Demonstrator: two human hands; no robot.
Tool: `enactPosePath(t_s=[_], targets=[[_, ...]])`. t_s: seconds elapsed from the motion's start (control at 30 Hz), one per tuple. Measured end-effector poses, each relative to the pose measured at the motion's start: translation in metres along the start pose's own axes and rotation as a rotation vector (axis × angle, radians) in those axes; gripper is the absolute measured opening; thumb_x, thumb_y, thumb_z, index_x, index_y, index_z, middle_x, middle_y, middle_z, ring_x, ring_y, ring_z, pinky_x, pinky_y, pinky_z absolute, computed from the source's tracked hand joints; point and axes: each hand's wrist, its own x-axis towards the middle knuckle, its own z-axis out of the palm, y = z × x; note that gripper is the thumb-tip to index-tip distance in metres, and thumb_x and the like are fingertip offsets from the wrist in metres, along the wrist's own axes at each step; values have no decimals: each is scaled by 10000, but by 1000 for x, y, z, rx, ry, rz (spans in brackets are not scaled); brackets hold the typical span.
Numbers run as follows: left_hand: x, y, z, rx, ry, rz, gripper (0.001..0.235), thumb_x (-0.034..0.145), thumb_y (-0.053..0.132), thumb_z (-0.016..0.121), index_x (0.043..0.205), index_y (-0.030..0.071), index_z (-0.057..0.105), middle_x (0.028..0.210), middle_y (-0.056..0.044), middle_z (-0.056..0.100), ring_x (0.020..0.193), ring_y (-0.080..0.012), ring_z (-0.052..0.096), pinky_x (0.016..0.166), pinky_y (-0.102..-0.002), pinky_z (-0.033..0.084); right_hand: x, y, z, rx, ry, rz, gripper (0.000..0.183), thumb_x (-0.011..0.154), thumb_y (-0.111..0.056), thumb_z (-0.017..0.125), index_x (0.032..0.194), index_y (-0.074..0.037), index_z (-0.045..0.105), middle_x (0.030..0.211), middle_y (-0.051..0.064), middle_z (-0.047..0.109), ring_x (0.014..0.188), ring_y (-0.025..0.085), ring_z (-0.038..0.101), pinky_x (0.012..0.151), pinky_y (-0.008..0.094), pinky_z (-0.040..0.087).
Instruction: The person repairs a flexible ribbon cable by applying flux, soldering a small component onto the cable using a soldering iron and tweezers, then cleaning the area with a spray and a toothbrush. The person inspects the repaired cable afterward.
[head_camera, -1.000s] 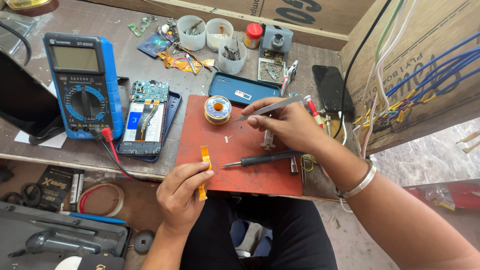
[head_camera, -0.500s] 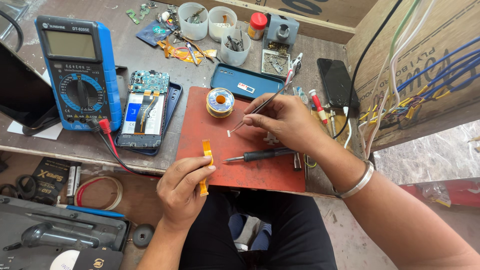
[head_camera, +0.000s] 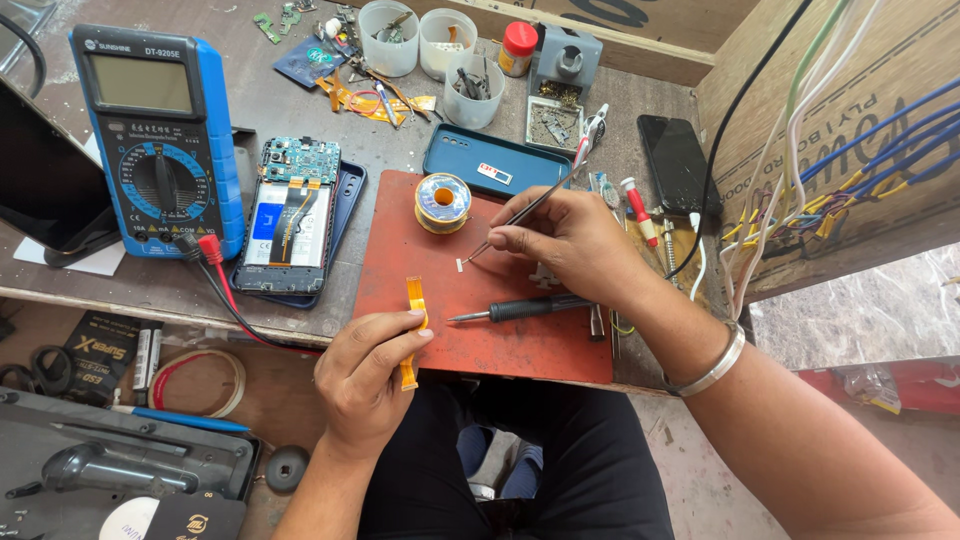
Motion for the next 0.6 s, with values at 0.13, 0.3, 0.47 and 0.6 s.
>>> enactPosePath(t_s=[0.13,0.3,0.47,0.6], targets=[[0,1,0,4,0,0,222,824,-18,777,998,101,708,1049,-53,736,944,-240,731,807,-352,605,1,2,1,70,-10,-25,103,947,-105,714,999,-18,701,924,11,755,876,61,724,765,226,613],[0,2,0,6,-2,-2,224,821,-14,779,1000,100,708,1064,-51,737,957,-245,732,809,-349,607,-1,0,0,38,5,-3,101,950,-111,715,1001,-24,710,913,13,754,858,63,713,729,232,604],[0,2,1,1,1,-8,214,821,-12,784,990,97,713,1064,-47,738,959,-239,734,808,-338,612,-3,-4,-2,-12,12,14,109,943,-123,717,1003,-32,719,915,5,765,861,53,721,730,222,601],[0,2,0,0,-1,-7,217,815,-21,778,988,93,713,1064,-52,737,958,-242,733,807,-342,609,-2,-5,0,34,4,-12,118,940,-122,727,1008,-26,718,913,7,759,851,53,710,733,222,591]])
